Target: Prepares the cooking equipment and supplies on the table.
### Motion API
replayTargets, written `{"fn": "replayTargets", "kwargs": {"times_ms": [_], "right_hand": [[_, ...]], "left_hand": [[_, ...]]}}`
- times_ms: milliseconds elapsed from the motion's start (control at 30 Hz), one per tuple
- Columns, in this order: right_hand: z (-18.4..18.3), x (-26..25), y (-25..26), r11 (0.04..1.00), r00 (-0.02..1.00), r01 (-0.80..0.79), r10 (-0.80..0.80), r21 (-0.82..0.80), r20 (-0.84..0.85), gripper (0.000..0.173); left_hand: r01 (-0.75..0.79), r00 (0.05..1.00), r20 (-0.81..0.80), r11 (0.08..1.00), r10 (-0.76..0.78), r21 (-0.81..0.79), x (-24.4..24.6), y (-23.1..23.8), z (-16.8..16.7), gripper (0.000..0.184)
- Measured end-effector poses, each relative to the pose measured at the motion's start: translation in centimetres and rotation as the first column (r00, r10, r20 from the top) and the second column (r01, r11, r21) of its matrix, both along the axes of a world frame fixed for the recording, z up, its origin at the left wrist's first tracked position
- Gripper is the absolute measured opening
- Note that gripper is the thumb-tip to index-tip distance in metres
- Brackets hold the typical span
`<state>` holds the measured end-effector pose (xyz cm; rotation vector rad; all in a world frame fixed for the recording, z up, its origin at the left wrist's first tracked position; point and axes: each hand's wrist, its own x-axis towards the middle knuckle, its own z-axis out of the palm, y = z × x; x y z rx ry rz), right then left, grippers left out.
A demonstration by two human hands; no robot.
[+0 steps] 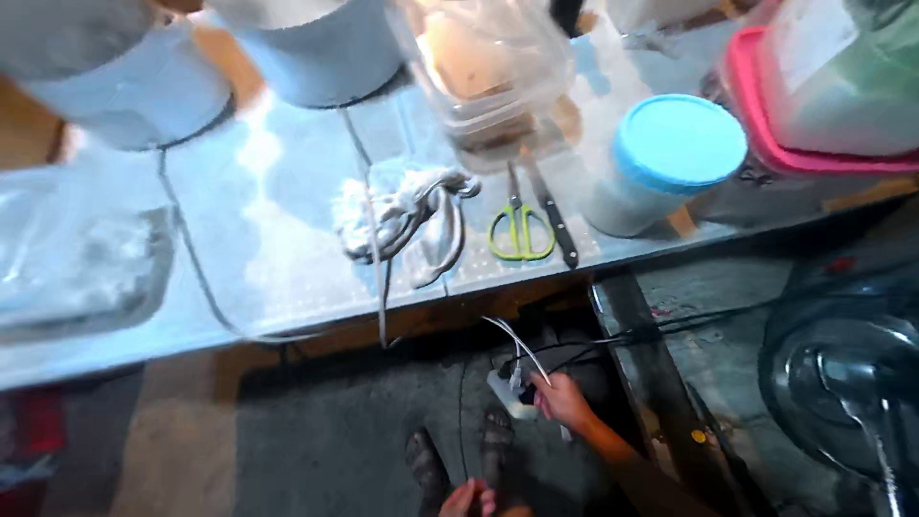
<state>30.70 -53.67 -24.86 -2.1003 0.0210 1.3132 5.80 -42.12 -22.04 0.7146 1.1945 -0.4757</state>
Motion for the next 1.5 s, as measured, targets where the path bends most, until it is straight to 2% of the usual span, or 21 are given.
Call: {"fn": "replayTargets", "kwargs": {"times_ms": [100, 167, 233, 333, 500, 633, 700, 800, 867, 900, 967, 1033, 1067, 1133, 1167, 1233, 1300, 1400, 1500], "right_hand": [[5.0, -3.8, 0.8, 0.963, 0.969, 0.212, -0.184, 0.168, -0.164, 0.042], [7.1, -5.3, 0.8, 0.947, 0.962, 0.247, -0.215, 0.203, -0.167, 0.039], [8.2, -6.5, 0.1, 0.956, 0.979, 0.190, -0.169, 0.224, -0.110, 0.032], [8.5, -7.0, -0.8, 0.957, 0.992, 0.125, -0.121, 0.260, -0.032, 0.018], [8.7, -6.0, -0.1, 0.971, 0.986, 0.166, -0.159, 0.175, -0.049, 0.019], [10.0, -7.3, -1.2, 0.942, 0.975, 0.203, -0.219, 0.267, 0.031, 0.018], [9.7, -5.9, -1.4, 0.943, 0.962, 0.265, -0.274, 0.204, 0.017, 0.021], [10.8, -3.7, -1.3, 0.901, 0.927, 0.351, -0.373, 0.254, 0.042, 0.021], [11.0, -3.1, -1.8, 0.921, 0.952, 0.288, -0.306, 0.262, 0.030, 0.018], [10.5, -3.0, -2.2, 0.940, 0.961, 0.263, -0.274, 0.217, 0.022, 0.018], [9.1, -2.8, -3.0, 0.966, 0.968, 0.249, -0.249, 0.071, -0.007, 0.021], [9.4, -3.1, -2.9, 0.974, 0.974, 0.209, -0.215, -0.088, -0.065, 0.021], [10.2, -3.5, -2.1, 0.979, 0.981, 0.174, -0.181, -0.106, -0.062, 0.019], [11.6, -4.6, -0.5, 0.996, 0.997, 0.083, -0.083, -0.014, 0.003, 0.013], [11.9, -4.9, 0.2, 0.999, 0.999, -0.047, 0.047, 0.017, 0.020, 0.020], [11.1, -4.5, 1.6, 0.901, 0.902, -0.432, 0.432, -0.030, -0.008, 0.039], [9.9, -4.5, 2.7, 0.734, 0.741, -0.671, 0.670, -0.101, -0.054, 0.037], [10.5, -5.0, 3.9, 0.546, 0.564, -0.821, 0.821, -0.169, -0.089, 0.033], [10.9, -5.8, 3.6, 0.480, 0.500, -0.859, 0.861, -0.178, -0.095, 0.033]], "left_hand": [[-0.311, 0.950, -0.033, 0.926, 0.312, -0.213, 4.1, -1.1, 0.6, 0.073], [-0.358, 0.921, 0.031, 0.874, 0.389, -0.328, 6.3, -0.5, 1.0, 0.085], [-0.364, 0.915, 0.033, 0.859, 0.401, -0.359, 8.1, 0.4, 1.9, 0.081], [-0.347, 0.937, -0.075, 0.885, 0.341, -0.310, 9.9, 0.3, 2.7, 0.069], [-0.393, 0.919, -0.079, 0.881, 0.386, -0.262, 10.0, -1.0, 3.5, 0.066], [-0.335, 0.939, -0.011, 0.908, 0.344, -0.253, 9.7, -1.1, 3.2, 0.067], [-0.319, 0.947, -0.054, 0.915, 0.315, -0.248, 9.4, -1.9, 3.6, 0.063], [-0.291, 0.955, -0.117, 0.938, 0.273, -0.189, 7.6, -2.3, 2.8, 0.062], [-0.304, 0.952, -0.110, 0.933, 0.287, -0.195, 6.5, -1.6, 2.6, 0.063], [-0.299, 0.954, -0.089, 0.928, 0.286, -0.223, 6.1, -1.2, 3.0, 0.064], [-0.274, 0.962, -0.063, 0.926, 0.267, -0.261, 6.1, -0.8, 3.9, 0.066], [-0.218, 0.976, -0.069, 0.949, 0.208, -0.228, 6.0, -0.9, 4.6, 0.065], [-0.176, 0.984, -0.073, 0.968, 0.165, -0.181, 5.9, -1.0, 4.8, 0.064], [-0.059, 0.997, -0.047, 0.995, 0.055, -0.085, 5.5, -1.1, 4.8, 0.061], [-0.003, 1.000, -0.017, 0.999, 0.002, -0.051, 5.3, -1.3, 4.8, 0.059], [0.076, 0.997, 0.028, 0.997, -0.077, 0.012, 5.3, -1.7, 5.2, 0.056], [0.122, 0.991, 0.040, 0.990, -0.125, 0.070, 5.5, -1.7, 5.6, 0.056], [0.178, 0.984, 0.004, 0.978, -0.179, 0.109, 5.7, -1.0, 5.7, 0.055], [0.270, 0.963, -0.023, 0.959, -0.269, 0.083, 5.5, -0.5, 5.6, 0.058]]}}
